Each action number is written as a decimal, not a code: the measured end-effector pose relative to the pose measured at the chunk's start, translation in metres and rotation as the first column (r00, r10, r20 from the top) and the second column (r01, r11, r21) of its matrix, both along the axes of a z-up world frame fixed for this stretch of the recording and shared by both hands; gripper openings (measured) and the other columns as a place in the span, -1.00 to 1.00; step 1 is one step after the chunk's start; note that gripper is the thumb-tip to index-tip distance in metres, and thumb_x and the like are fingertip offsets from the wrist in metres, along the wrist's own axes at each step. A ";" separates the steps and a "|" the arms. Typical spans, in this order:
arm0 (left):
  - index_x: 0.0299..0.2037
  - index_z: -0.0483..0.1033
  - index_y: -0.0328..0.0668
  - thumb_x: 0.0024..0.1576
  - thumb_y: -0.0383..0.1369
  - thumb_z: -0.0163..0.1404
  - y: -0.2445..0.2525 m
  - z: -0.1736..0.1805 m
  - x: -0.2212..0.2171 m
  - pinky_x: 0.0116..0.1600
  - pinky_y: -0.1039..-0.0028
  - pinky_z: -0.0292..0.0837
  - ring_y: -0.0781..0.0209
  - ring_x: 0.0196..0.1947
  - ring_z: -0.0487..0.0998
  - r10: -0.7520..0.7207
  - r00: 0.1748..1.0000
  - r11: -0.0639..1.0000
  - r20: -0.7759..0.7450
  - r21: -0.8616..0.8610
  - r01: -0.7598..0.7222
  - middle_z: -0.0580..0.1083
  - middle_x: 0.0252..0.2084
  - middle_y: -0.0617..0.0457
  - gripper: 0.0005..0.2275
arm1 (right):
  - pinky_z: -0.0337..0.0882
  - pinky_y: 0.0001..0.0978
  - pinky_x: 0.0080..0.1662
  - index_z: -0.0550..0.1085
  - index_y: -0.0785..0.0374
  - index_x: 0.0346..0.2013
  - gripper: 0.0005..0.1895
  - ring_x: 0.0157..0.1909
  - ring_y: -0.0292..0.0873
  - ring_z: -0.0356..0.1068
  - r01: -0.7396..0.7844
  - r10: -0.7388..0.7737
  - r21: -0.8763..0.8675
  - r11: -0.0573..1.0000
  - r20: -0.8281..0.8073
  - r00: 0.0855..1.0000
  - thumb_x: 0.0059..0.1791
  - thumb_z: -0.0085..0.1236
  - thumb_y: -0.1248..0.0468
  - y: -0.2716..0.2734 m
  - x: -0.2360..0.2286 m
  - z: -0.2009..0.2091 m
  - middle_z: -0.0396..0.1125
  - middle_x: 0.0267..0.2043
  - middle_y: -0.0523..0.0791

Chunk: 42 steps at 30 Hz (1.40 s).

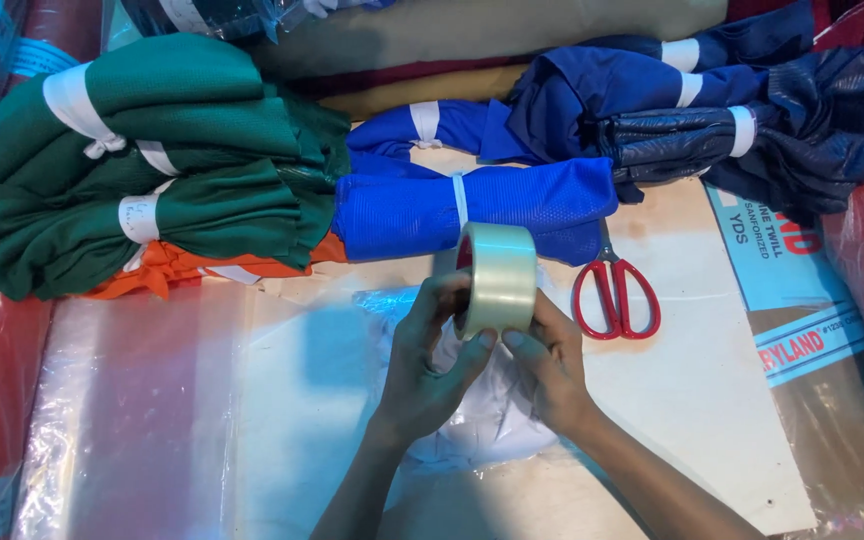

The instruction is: Packing white fabric items into a plastic bag and sealing it with adhesive tape.

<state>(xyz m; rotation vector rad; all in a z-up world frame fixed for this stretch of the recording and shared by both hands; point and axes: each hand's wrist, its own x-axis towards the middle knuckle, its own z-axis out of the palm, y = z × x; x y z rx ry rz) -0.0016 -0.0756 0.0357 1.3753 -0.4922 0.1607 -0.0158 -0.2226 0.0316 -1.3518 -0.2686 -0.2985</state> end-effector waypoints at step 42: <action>-0.07 0.47 -0.36 0.32 -0.43 -0.08 -0.003 0.003 -0.003 -0.28 0.47 0.34 0.29 -0.48 0.35 -0.051 0.989 0.998 0.139 0.051 0.044 0.36 -0.47 -0.03 -0.86 | 0.54 -0.33 -0.26 0.49 0.43 -0.21 -0.76 -0.34 -0.25 0.43 -0.030 0.032 0.061 0.998 -0.033 0.999 -0.03 0.05 0.27 0.008 -0.001 -0.006 0.42 -0.44 0.02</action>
